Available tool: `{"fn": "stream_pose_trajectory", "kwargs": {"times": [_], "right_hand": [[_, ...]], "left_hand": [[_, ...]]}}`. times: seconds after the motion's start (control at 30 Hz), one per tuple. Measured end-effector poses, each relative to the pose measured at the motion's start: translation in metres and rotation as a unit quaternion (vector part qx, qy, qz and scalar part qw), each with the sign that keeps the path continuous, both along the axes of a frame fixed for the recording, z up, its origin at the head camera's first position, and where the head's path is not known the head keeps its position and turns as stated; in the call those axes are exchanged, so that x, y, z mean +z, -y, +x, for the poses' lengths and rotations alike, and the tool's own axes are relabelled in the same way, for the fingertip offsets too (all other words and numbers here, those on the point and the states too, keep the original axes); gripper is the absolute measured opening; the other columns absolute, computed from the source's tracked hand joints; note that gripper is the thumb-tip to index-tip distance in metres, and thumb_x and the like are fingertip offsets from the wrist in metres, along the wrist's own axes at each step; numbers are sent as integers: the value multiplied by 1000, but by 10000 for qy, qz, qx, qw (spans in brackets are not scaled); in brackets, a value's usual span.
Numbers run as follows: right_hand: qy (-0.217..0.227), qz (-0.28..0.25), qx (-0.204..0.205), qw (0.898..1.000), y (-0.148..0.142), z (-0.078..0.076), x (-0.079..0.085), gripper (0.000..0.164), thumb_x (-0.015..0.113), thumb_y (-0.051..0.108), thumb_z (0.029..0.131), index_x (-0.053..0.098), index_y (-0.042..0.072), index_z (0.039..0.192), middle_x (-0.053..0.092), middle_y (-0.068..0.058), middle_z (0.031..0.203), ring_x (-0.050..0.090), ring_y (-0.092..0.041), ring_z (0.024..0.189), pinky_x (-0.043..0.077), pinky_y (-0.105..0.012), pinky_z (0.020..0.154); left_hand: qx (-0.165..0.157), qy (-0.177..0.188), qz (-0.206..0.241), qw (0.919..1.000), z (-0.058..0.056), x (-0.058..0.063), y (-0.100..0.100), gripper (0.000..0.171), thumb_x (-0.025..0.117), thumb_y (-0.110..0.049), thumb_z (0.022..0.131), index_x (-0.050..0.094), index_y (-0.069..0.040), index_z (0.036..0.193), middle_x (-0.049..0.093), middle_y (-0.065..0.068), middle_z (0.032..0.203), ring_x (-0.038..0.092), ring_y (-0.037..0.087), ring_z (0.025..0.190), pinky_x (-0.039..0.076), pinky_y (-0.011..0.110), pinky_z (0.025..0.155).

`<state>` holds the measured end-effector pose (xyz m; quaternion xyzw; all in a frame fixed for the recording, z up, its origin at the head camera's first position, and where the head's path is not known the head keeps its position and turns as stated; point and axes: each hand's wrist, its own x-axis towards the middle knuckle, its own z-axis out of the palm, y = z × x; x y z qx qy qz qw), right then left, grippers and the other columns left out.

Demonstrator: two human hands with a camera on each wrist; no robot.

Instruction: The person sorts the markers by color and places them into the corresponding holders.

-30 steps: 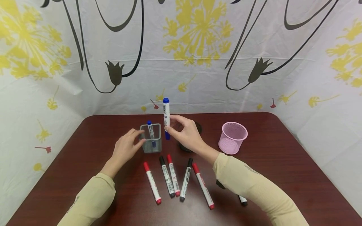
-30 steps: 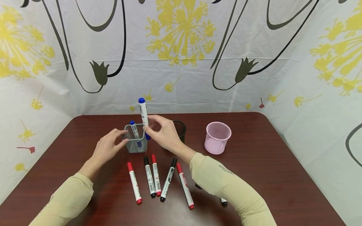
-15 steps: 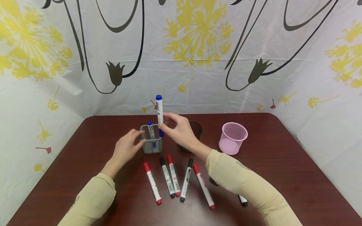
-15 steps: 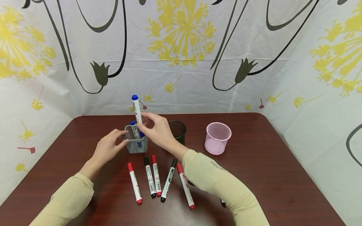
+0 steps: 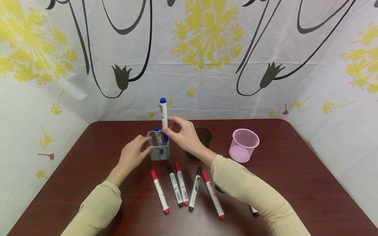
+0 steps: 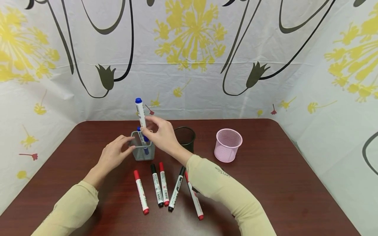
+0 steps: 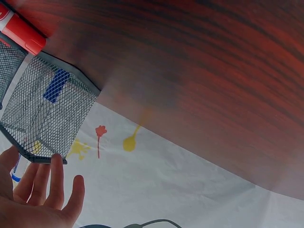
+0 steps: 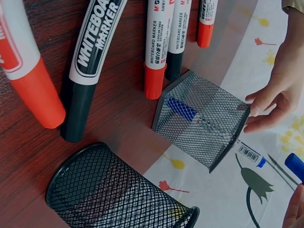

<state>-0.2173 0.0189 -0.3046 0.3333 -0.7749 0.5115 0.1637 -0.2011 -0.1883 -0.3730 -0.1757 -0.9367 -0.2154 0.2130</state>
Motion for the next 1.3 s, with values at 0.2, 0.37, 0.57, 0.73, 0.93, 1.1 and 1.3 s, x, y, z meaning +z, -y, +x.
{"fn": "stream_pose_trajectory", "kwargs": {"times": [0.2, 0.37, 0.57, 0.73, 0.93, 1.1, 1.3], "right_hand": [[7, 78, -105, 9999, 4, -3, -1, 32, 62, 19, 82, 58, 7, 112, 61, 2, 87, 53, -5, 58, 42, -24, 50], [53, 95, -225, 9997, 7, -7, -4, 32, 63, 18, 82, 59, 7, 111, 61, 3, 86, 51, -5, 55, 42, -23, 50], [71, 55, -309, 9995, 10, -12, -8, 30, 63, 16, 81, 60, 6, 110, 61, 2, 84, 50, -6, 55, 41, -23, 50], [16, 37, -259, 9997, 14, -15, -13, 29, 63, 15, 81, 59, 5, 109, 62, 2, 84, 55, -4, 70, 44, -22, 59], [-65, 6, -193, 9998, 17, -19, -18, 26, 62, 13, 82, 60, 6, 106, 62, 1, 85, 55, -5, 75, 45, -24, 67], [-21, 118, -221, 9997, 19, -21, -21, 26, 62, 13, 82, 59, 5, 106, 61, 1, 86, 55, -6, 75, 46, -26, 68], [81, 218, -150, 9996, 17, -23, -28, 29, 61, 15, 83, 58, 5, 110, 61, -4, 91, 56, -10, 79, 46, -32, 69]], "left_hand": [[6, -43, -15, 10000, 0, 0, 0, 35, 68, -23, 78, 62, -6, 108, 53, 6, 81, 43, 14, 56, 37, 27, 47], [12, 4, -14, 10000, 0, 0, 0, 35, 67, -23, 78, 61, -6, 108, 54, 7, 82, 43, 14, 56, 37, 27, 48], [8, 19, -1, 10000, 1, 0, 0, 35, 67, -23, 79, 61, -6, 108, 53, 6, 82, 44, 14, 57, 37, 27, 48], [0, -16, 1, 10000, 1, 0, 0, 35, 68, -23, 78, 61, -6, 108, 54, 6, 83, 44, 14, 57, 37, 27, 48], [-12, -14, -8, 10000, 1, 1, 0, 35, 68, -23, 78, 61, -6, 108, 54, 6, 83, 44, 13, 57, 37, 26, 47], [-25, -44, -30, 10000, 1, 1, 0, 36, 68, -23, 78, 61, -5, 108, 54, 5, 83, 43, 13, 56, 37, 26, 47], [-6, -56, -71, 10000, 1, 0, 0, 35, 68, -23, 78, 61, -6, 108, 53, 5, 82, 43, 13, 56, 37, 26, 47]]}}
